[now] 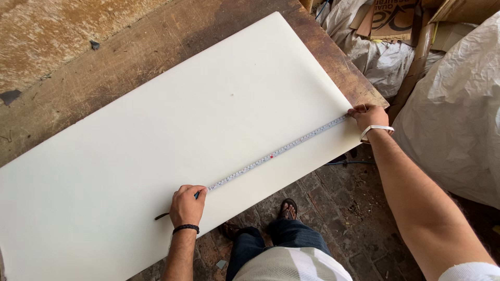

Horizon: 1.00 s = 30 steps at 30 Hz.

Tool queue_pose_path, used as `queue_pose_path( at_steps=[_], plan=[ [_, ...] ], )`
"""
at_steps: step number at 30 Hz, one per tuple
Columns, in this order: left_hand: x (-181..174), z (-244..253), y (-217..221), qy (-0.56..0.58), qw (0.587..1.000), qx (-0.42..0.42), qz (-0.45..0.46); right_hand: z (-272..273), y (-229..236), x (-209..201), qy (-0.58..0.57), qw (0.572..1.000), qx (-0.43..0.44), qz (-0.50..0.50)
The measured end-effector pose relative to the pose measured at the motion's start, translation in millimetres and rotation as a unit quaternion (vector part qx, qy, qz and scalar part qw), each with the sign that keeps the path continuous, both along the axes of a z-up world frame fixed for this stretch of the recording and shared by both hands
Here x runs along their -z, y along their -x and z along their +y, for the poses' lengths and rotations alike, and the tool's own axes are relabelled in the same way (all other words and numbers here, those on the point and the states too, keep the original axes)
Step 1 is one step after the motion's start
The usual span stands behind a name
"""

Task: The person measures a white foam board using a tape measure and a metal ruler, marks the board, and then uses a utility knife to cut along the marked line. The person separates the board into two pieces and moves one piece aside.

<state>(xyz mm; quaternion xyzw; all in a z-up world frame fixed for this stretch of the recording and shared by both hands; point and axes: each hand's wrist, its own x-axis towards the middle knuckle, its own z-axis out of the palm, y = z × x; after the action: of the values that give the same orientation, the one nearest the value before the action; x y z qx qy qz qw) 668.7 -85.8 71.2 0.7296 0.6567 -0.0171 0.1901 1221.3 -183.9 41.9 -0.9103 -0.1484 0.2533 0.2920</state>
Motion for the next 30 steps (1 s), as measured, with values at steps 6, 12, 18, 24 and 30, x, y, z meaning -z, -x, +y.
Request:
queue_pose_path(
  at_steps=[6, 12, 18, 24, 30],
  plan=[
    [17, -7, 5, -0.034, 0.999, 0.023, 0.004, -28, 47, -25, -0.132, 0.986, 0.092, 0.047],
    [37, -19, 14, -0.184, 0.978, 0.083, -0.061, -63, 177, -31, -0.248, 0.935, -0.028, 0.253],
    [44, -22, 18, -0.221, 0.969, 0.076, -0.079, -72, 284, -29, -0.13, 0.943, -0.139, 0.272],
    [51, -27, 16, -0.219, 0.969, 0.069, -0.091, -88, 332, -46, -0.077, 0.924, -0.349, 0.135],
    [66, -20, 17, -0.163, 0.982, 0.08, -0.059, -73, 389, -48, 0.028, 0.924, -0.374, 0.073]
  ],
)
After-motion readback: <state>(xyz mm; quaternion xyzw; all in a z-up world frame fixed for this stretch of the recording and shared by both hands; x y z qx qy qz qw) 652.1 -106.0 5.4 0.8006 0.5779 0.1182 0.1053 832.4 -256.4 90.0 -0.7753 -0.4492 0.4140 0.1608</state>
